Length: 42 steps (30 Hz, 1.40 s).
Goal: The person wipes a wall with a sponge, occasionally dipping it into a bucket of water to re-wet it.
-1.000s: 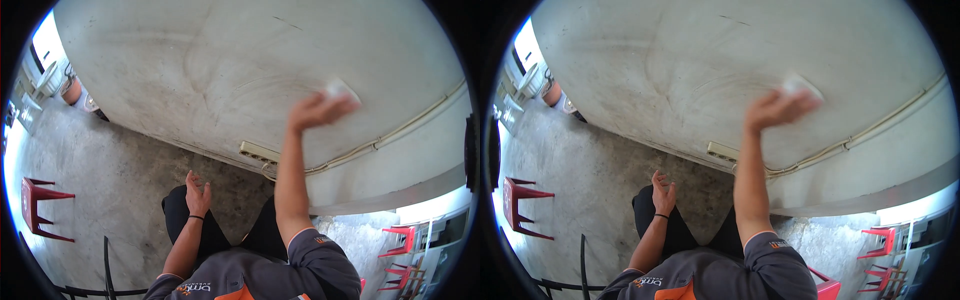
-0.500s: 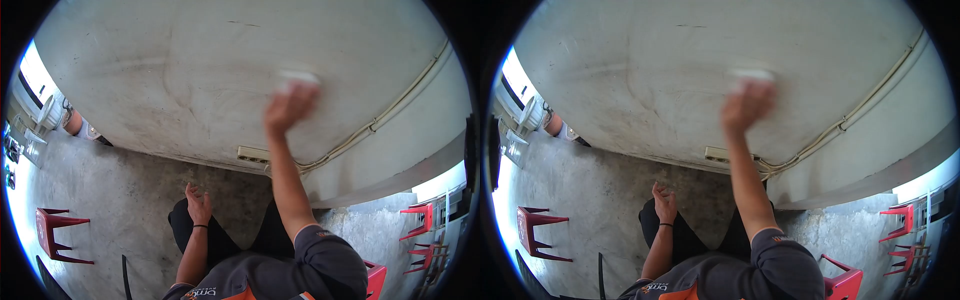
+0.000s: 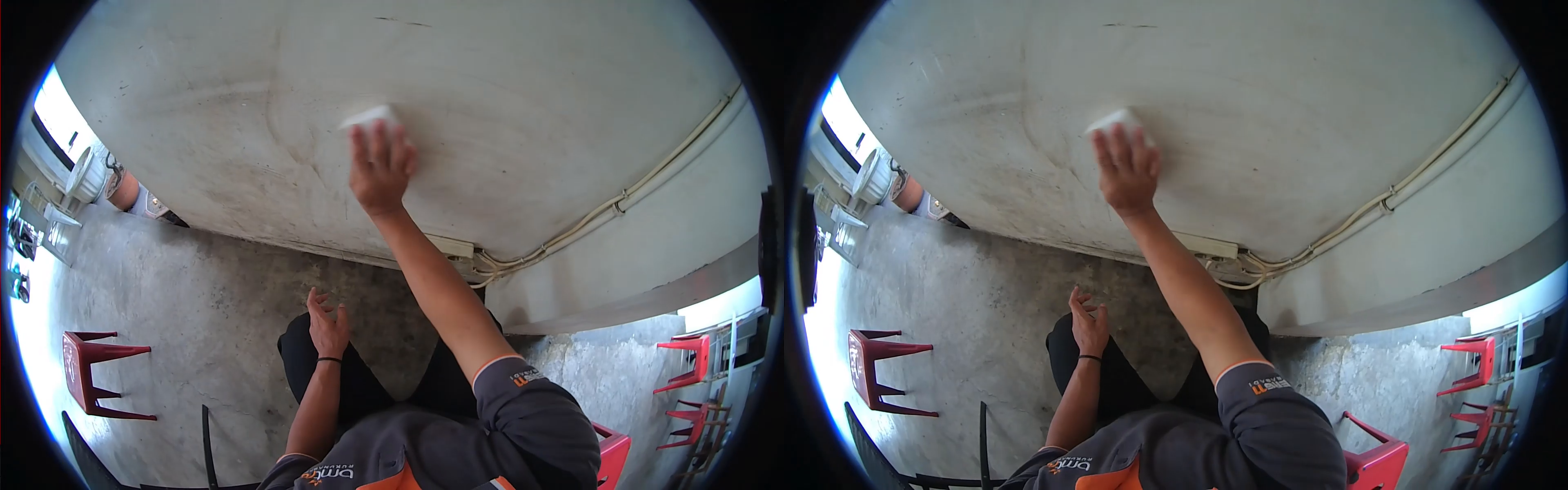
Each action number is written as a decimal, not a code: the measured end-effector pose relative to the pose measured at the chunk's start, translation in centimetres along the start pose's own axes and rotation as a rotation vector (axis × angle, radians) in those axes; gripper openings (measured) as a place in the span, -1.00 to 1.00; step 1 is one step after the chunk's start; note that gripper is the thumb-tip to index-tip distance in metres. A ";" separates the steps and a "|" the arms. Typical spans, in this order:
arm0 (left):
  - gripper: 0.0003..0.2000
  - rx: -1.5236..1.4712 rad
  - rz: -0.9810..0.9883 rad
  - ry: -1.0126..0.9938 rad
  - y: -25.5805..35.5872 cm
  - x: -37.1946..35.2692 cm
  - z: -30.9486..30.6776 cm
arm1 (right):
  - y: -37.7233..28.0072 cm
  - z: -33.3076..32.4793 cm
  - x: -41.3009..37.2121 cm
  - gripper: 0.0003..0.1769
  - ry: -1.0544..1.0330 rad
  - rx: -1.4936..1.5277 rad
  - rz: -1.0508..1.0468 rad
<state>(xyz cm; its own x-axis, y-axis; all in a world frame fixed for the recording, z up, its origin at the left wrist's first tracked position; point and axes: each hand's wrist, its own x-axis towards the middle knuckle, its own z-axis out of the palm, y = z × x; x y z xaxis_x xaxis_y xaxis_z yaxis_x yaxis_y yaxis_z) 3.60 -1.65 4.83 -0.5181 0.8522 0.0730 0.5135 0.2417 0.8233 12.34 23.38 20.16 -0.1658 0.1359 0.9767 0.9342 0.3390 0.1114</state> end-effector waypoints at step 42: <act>-0.31 0.165 0.051 0.012 -1.6 -0.2 -1.2 | 3.5 -2.4 -14.8 -0.44 -0.263 0.208 0.103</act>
<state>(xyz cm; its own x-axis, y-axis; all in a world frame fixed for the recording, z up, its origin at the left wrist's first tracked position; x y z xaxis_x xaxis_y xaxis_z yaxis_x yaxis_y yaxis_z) 2.12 -2.78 4.20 -0.4966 0.8597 0.1198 0.6439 0.2724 0.7150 18.78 20.28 6.56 -0.1750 0.4050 0.8974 0.8705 0.4896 -0.0511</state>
